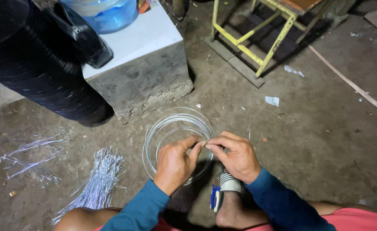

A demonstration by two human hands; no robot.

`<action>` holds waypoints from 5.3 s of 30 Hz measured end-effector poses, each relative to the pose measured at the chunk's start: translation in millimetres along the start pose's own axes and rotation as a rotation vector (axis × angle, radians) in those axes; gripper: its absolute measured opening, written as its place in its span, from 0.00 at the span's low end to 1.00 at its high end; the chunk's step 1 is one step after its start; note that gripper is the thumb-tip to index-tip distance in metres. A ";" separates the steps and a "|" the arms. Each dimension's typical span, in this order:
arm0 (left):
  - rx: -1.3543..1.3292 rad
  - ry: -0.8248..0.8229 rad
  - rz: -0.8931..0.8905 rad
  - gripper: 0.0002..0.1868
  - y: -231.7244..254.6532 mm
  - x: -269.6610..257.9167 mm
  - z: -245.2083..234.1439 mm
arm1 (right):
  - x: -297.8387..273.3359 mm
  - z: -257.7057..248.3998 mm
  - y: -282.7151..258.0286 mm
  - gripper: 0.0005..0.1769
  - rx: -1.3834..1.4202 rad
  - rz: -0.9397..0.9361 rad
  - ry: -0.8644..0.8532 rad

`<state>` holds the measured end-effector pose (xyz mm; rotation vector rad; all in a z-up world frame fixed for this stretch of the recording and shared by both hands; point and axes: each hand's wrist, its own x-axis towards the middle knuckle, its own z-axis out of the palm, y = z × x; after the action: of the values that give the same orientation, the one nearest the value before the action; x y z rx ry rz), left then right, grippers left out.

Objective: The person sits on the floor and repeatedly cuts a coiled metal wire into short segments using pliers. The cut pieces are placed in a pile on the floor next to the coil.

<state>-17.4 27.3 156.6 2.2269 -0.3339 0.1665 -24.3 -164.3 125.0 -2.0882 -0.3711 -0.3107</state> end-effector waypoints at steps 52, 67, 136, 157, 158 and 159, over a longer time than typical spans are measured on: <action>-0.708 -0.404 0.041 0.13 -10.3 85.7 -99.2 | 137.2 -64.7 -58.5 0.02 0.536 -0.228 0.041; -0.677 -0.050 -0.129 0.13 58.2 111.4 -89.8 | 94.1 29.2 -56.7 0.07 0.402 0.025 0.173; -0.899 -0.078 -0.345 0.14 -56.6 -5.4 10.4 | 42.5 19.7 40.3 0.07 1.044 0.410 0.199; -0.915 0.057 -0.423 0.10 -45.5 -13.4 26.3 | 30.5 31.2 30.4 0.07 1.092 0.419 0.174; -0.923 0.055 -0.432 0.10 -46.4 -13.2 26.5 | 30.4 31.5 30.3 0.07 1.092 0.419 0.174; -0.930 0.052 -0.442 0.10 -47.3 -12.9 26.6 | 30.3 31.7 30.0 0.07 1.092 0.421 0.173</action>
<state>-15.7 37.2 101.8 1.3195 0.1143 -0.1497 17.4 -147.8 96.4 -1.0093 0.0351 -0.0044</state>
